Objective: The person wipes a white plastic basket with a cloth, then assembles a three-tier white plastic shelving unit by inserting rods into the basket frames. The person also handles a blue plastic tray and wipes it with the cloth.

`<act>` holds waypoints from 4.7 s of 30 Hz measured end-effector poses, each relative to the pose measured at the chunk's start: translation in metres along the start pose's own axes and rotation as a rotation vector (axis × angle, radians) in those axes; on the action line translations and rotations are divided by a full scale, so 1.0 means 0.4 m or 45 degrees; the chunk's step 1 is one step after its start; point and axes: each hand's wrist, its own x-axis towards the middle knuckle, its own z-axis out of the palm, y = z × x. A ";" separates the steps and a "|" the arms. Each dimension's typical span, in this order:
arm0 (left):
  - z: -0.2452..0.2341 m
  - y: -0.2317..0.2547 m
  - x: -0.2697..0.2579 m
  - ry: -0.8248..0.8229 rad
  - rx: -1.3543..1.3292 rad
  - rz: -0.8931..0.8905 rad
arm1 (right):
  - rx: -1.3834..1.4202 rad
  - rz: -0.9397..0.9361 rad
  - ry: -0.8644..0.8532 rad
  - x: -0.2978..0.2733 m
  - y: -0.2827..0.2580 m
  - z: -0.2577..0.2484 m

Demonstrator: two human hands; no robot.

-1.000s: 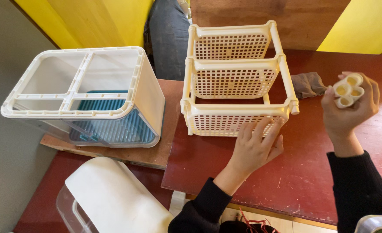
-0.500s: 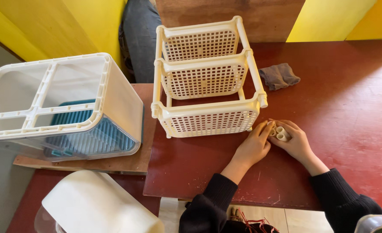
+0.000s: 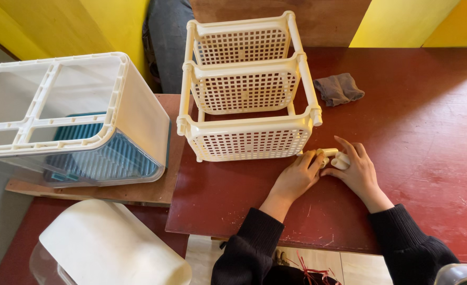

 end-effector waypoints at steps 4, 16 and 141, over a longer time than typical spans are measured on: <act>-0.012 0.003 -0.002 -0.033 -0.091 -0.119 | 0.035 -0.040 -0.001 -0.003 0.008 0.010; -0.015 0.006 -0.023 0.289 0.110 0.098 | 0.400 -0.025 0.270 -0.033 0.100 0.066; -0.271 -0.195 0.051 0.835 0.601 -0.240 | 1.209 0.581 -0.037 0.165 -0.253 -0.099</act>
